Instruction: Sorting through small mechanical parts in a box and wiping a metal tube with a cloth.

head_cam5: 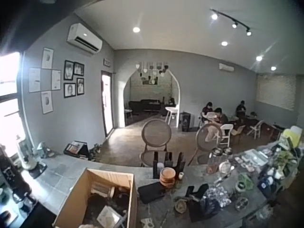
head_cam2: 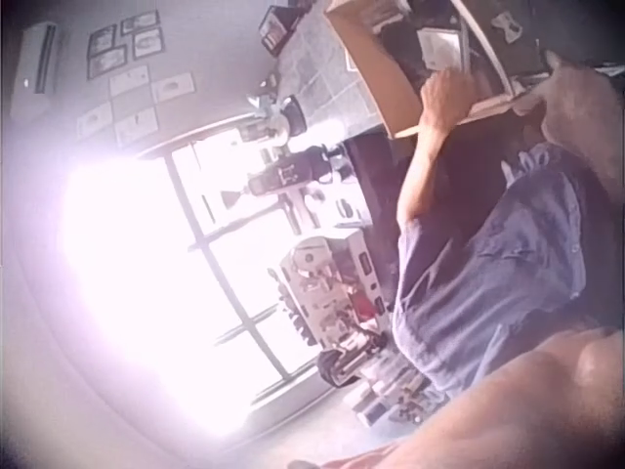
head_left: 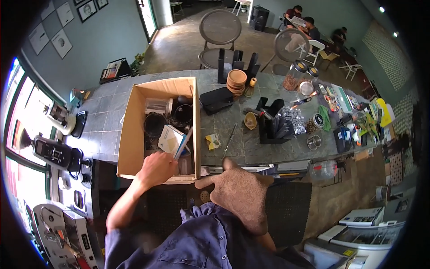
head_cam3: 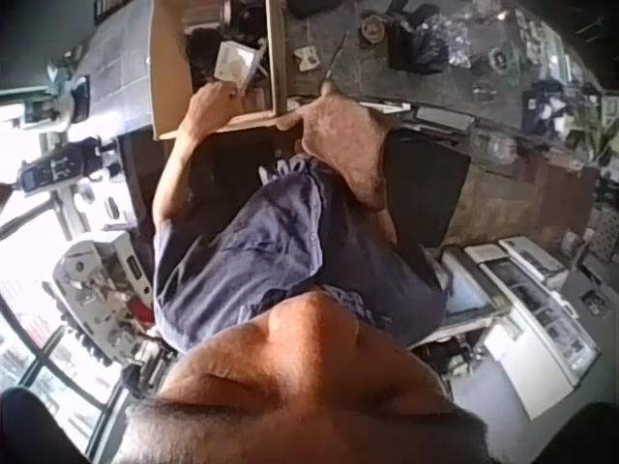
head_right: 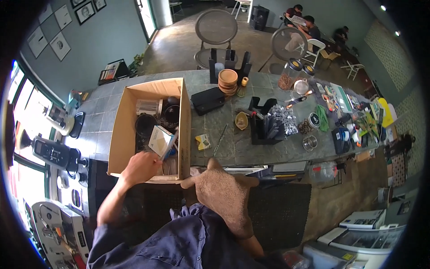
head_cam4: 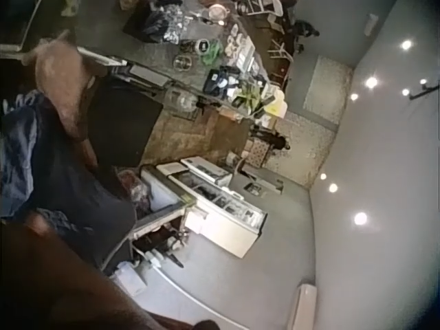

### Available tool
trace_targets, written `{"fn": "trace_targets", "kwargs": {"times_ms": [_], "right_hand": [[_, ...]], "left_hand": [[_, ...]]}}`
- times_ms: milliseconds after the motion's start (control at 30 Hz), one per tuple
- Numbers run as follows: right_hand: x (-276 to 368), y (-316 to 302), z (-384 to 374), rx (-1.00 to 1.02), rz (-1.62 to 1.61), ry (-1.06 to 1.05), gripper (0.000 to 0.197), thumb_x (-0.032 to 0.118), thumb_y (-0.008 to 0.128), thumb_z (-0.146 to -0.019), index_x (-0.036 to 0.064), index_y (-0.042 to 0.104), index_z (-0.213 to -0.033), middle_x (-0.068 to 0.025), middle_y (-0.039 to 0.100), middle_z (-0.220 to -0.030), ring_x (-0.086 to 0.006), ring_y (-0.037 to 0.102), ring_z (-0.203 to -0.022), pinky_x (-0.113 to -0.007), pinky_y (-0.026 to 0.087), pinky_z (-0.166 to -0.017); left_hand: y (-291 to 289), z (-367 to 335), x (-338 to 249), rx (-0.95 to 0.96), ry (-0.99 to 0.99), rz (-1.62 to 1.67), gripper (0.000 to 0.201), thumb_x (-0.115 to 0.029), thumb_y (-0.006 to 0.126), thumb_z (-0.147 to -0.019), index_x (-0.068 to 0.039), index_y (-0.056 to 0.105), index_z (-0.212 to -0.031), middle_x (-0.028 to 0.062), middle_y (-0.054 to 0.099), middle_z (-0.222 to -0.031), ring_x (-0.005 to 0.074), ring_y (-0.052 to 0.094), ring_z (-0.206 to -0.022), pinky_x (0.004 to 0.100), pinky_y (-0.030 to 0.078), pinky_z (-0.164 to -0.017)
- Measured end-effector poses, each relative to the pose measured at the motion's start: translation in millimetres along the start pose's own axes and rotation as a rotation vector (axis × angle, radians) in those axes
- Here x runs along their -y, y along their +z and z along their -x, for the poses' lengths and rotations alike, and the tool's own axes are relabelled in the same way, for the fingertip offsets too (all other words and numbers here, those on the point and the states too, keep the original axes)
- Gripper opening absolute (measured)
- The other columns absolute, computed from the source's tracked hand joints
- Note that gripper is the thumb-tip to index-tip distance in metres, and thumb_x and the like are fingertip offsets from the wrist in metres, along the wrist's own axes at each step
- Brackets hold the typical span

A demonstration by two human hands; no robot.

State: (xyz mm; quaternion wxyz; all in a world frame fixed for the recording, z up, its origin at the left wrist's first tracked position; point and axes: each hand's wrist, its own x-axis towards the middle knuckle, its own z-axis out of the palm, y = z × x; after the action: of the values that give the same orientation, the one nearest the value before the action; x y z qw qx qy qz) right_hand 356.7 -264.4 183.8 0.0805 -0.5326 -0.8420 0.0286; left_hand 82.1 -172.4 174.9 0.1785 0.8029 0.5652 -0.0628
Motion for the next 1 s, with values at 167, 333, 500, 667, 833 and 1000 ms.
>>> {"fn": "trace_targets", "kwargs": {"times_ms": [167, 333, 500, 667, 833, 1000], "right_hand": [[26, -56, -14, 0.086, 0.144, 0.171, 0.013, 0.025, 0.068, -0.092, 0.0154, 0.072, -0.085, -0.0007, 0.053, -0.07, -0.0143, 0.055, -0.06, -0.031, 0.044, -0.051], [39, -39, -21, -0.139, 0.121, 0.268, 0.014, 0.022, 0.069, -0.086, 0.0125, 0.066, -0.096, -0.0002, 0.052, -0.08, -0.0178, 0.053, -0.073, -0.043, 0.043, -0.066], [43, -7, -14, -0.259, 0.033, 0.234, 0.019, 0.012, 0.065, -0.085, 0.004, 0.058, -0.101, -0.0061, 0.053, -0.091, -0.0226, 0.058, -0.086, -0.045, 0.04, -0.083], [33, 7, -5, -0.257, -0.323, 0.15, 0.034, -0.002, 0.061, -0.08, -0.0026, 0.052, -0.113, -0.0106, 0.054, -0.104, -0.024, 0.058, -0.103, -0.042, 0.04, -0.093], [14, 7, 2, -0.307, -0.345, 0.269, 0.023, 0.007, 0.058, -0.095, 0.0027, 0.052, -0.117, -0.0059, 0.054, -0.105, -0.0204, 0.056, -0.1, -0.034, 0.044, -0.092], [-14, -22, -12, -0.267, -0.059, 0.201, 0.022, 0.01, 0.06, -0.097, 0.0104, 0.062, -0.119, -0.0099, 0.063, -0.107, -0.0304, 0.06, -0.099, -0.043, 0.045, -0.092]], "left_hand": [[-11, 48, -37, -0.392, 0.033, 0.749, 0.017, -0.01, 0.064, -0.101, 0.003, 0.067, -0.09, 0.0079, 0.067, -0.07, 0.0107, 0.063, -0.063, 0.0296, 0.049, -0.058], [3, 60, -94, -0.223, 0.132, 1.038, 0.013, -0.006, 0.064, -0.102, 0.004, 0.067, -0.094, 0.0056, 0.068, -0.072, 0.0085, 0.062, -0.065, 0.0274, 0.049, -0.057], [23, 59, -113, -0.338, 0.222, 0.934, 0.011, -0.005, 0.068, -0.098, 0.005, 0.07, -0.102, 0.014, 0.069, -0.075, 0.0165, 0.065, -0.062, 0.0328, 0.051, -0.059], [31, 61, -117, -0.385, 0.255, 0.853, 0.012, -0.005, 0.07, -0.097, 0.004, 0.07, -0.103, 0.0165, 0.068, -0.076, 0.0239, 0.065, -0.061, 0.0362, 0.05, -0.059], [31, 67, -130, -0.344, 0.24, 0.854, 0.01, -0.005, 0.069, -0.097, 0.003, 0.07, -0.102, 0.0168, 0.068, -0.077, 0.0248, 0.065, -0.061, 0.0362, 0.05, -0.059], [33, 75, -133, -0.293, 0.238, 0.856, 0.009, -0.005, 0.07, -0.096, 0.002, 0.07, -0.1, 0.0173, 0.067, -0.077, 0.0291, 0.066, -0.062, 0.0374, 0.05, -0.059]]}}
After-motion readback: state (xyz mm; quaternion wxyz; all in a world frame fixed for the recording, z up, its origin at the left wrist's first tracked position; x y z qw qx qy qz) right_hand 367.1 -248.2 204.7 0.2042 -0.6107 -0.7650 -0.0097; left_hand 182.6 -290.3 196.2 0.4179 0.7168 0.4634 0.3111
